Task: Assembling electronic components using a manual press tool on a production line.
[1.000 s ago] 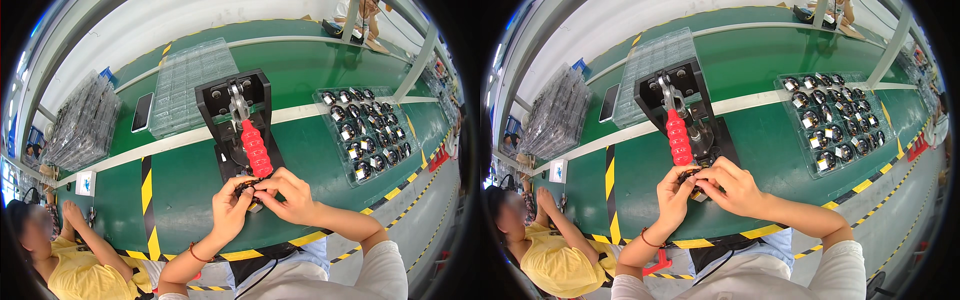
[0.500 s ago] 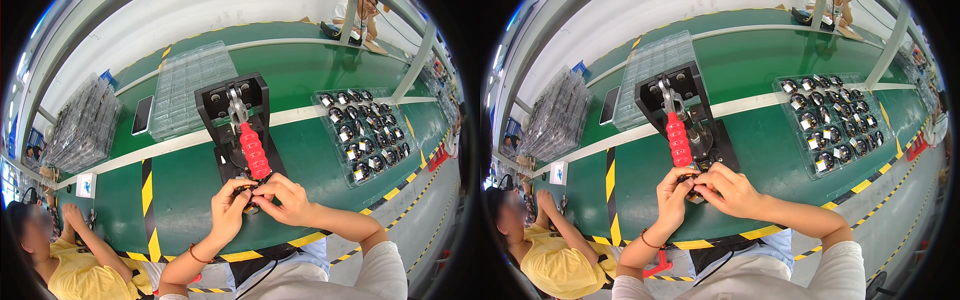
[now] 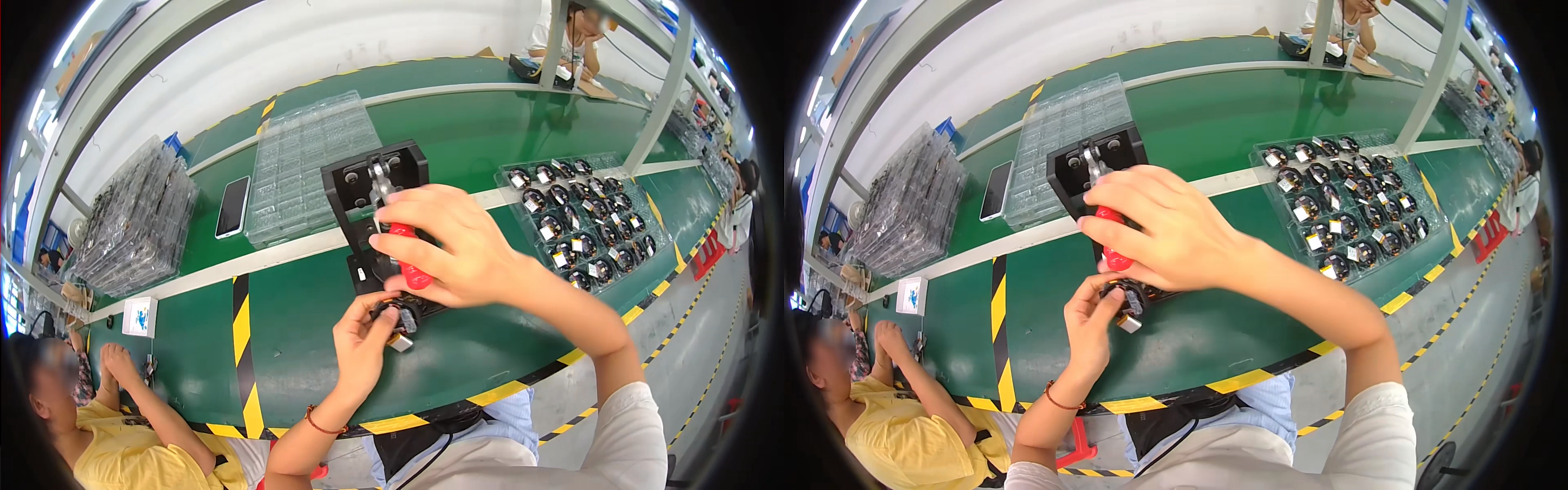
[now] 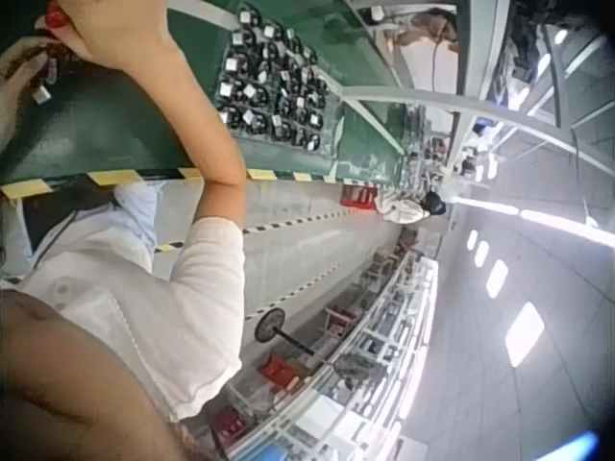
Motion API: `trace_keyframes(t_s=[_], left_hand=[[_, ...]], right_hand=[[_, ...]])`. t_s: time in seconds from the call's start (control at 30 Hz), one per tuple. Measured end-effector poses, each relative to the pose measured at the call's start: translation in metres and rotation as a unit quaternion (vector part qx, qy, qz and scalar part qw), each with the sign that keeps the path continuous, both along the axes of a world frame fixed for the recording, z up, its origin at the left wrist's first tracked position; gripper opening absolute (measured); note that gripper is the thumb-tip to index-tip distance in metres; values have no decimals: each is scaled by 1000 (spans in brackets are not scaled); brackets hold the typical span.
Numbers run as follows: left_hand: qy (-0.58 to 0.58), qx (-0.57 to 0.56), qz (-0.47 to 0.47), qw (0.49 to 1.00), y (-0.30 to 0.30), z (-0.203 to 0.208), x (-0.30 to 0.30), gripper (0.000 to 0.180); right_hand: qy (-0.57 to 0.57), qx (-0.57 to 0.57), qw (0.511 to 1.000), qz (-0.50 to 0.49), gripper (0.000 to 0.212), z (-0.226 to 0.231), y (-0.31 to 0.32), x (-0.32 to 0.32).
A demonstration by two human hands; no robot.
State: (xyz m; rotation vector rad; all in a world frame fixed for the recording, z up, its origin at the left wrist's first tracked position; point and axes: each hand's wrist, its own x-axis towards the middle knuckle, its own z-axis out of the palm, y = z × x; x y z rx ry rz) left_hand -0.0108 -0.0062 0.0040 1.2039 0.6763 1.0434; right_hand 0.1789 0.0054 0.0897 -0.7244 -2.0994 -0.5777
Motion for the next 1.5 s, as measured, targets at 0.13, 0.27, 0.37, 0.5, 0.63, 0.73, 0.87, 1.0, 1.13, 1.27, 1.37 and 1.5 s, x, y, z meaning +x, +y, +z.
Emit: trace_keyframes(t_s=[0.13, 0.27, 0.37, 0.5, 0.63, 0.73, 0.87, 1.0, 1.13, 1.27, 1.37, 1.5], left_hand=[[-19, -50, 33, 998, 13, -8, -1, 12], [90, -130, 7, 987, 32, -12, -6, 8], [113, -130, -27, 985, 44, -18, -10, 9], [131, -119, -58, 982, 44, -14, -19, 9], [118, -121, -98, 981, 45, -7, -11, 14], [-9, -108, -176, 978, 41, 8, -22, 27], [-467, -222, -396, 758, 43, 5, -37, 20], [-595, -224, -356, 685, 31, 9, -14, 7], [-543, -170, -323, 756, 41, -3, -22, 12], [-498, -218, -334, 770, 35, 1, -20, 32], [-476, -174, -356, 785, 36, -2, -23, 33], [-399, -103, -311, 856, 32, -4, -18, 33]], right_hand=[[-9, 101, 995, 24, 36, 8, 18, -3], [-5, 151, 988, 32, 34, 15, 24, -11], [158, 15, 987, 28, 37, 44, 26, -16], [350, -433, 831, 18, 56, 106, 62, -27], [250, -409, 867, -138, 54, 78, 112, 8], [315, -143, 920, -187, 34, 23, 87, 21], [231, -309, 891, -241, 22, -51, -10, 29], [88, -309, 943, -86, 50, -99, -47, 9], [68, -373, 924, -59, 57, -102, -24, -13], [126, -386, 914, -11, 59, -101, -30, 2], [92, -365, 927, -3, 60, -86, -54, 27], [69, -261, 942, -198, 58, -67, -56, 127]])
